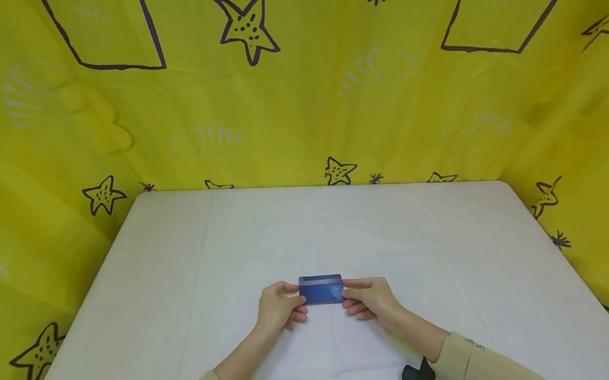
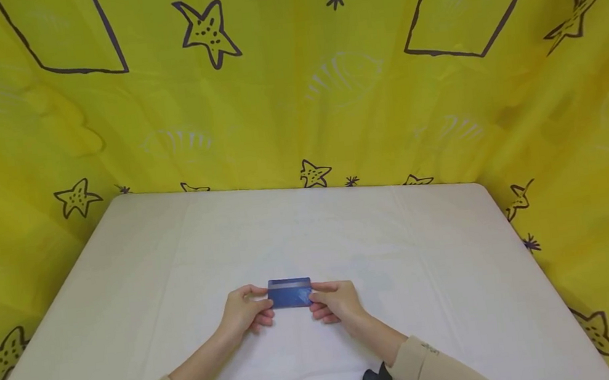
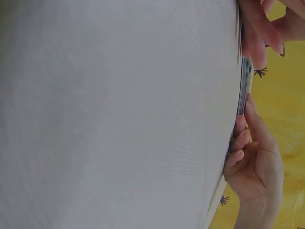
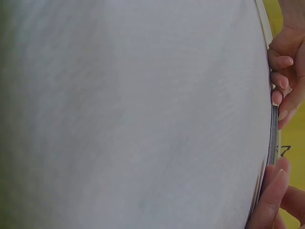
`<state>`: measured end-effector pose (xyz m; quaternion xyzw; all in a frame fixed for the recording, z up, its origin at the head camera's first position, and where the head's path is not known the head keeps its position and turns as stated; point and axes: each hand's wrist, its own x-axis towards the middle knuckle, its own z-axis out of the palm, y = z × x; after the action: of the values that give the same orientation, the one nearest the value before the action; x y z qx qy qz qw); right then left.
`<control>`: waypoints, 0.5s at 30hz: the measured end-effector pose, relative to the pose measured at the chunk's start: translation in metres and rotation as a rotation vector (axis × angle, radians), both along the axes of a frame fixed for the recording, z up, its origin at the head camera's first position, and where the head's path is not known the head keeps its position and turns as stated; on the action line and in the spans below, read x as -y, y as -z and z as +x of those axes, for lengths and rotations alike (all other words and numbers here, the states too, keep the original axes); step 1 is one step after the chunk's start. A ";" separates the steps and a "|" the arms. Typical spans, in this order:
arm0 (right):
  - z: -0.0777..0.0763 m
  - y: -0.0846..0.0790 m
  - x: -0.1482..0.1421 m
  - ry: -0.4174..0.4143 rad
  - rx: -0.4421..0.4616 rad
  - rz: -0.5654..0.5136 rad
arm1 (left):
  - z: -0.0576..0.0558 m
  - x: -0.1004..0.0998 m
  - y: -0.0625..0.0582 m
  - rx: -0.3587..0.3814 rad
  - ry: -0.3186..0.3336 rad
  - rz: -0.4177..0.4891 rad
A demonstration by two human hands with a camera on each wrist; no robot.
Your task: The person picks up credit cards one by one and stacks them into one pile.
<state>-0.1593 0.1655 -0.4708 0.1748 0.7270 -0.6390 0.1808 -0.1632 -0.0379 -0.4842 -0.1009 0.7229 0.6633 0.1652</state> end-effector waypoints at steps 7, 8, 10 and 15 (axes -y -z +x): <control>-0.001 0.001 -0.001 0.003 0.012 -0.014 | -0.001 -0.001 0.000 0.017 -0.007 -0.005; -0.002 0.001 -0.001 0.005 0.015 -0.014 | -0.001 -0.001 0.000 0.019 -0.007 -0.008; -0.002 0.001 -0.001 0.010 0.022 -0.017 | -0.002 -0.001 -0.001 0.025 -0.004 -0.009; -0.003 -0.004 -0.008 0.034 0.057 -0.005 | -0.002 0.006 -0.004 0.056 -0.002 0.010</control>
<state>-0.1624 0.1733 -0.4668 0.2049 0.7167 -0.6386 0.1910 -0.1654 -0.0435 -0.4807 -0.1191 0.7146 0.6639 0.1853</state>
